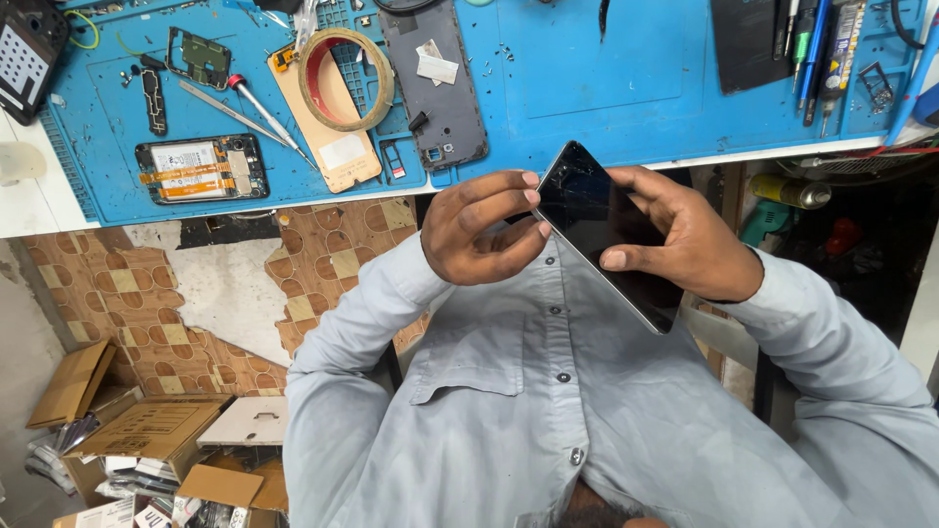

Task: The person repairs a smartphone at a workbench. They unscrew the back cover with a screwdriver, pry off the cover, handle the battery and internal board, press components into place, and reassemble the phone by fitting the cover back on.

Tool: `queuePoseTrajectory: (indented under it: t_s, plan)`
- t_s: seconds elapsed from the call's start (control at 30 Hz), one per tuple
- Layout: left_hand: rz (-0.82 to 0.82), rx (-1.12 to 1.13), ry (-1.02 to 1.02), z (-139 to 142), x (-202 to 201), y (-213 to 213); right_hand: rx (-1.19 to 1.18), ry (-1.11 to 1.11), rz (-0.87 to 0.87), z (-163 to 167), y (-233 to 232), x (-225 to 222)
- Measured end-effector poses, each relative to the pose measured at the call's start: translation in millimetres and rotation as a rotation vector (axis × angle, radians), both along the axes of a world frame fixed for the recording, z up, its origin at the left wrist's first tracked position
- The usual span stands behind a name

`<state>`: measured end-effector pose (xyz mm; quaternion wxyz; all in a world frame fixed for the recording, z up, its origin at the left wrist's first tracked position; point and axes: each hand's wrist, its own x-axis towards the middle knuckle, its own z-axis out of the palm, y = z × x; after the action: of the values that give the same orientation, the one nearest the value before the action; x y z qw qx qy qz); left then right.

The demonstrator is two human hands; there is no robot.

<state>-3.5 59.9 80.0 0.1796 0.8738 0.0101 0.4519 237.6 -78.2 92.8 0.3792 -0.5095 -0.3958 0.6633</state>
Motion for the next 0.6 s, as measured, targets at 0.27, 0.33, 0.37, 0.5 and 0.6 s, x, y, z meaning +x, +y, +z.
queuePoseTrajectory:
  t_s: [0.27, 0.33, 0.37, 0.5, 0.6]
  plan:
    - [0.003, 0.054, 0.021, 4.2, -0.6, 1.2, 0.011, 0.012, -0.054, 9.7, -1.2, -2.6]
    - [0.005, 0.056, 0.039, 5.8, -1.3, 1.3, 0.031, 0.012, -0.067, 12.2, -0.9, -3.4]
    - [0.003, 0.056, 0.047, 6.6, -1.5, 1.3, 0.026, 0.009, -0.072, 13.4, -0.9, -3.8]
    - [0.006, 0.054, 0.1, 9.7, -3.3, 1.5, 0.075, -0.008, -0.101, 16.2, -1.3, -5.7]
    - [0.004, 0.045, 0.119, 11.4, -4.1, 1.1, 0.099, 0.022, -0.133, 17.0, -1.9, -6.2]
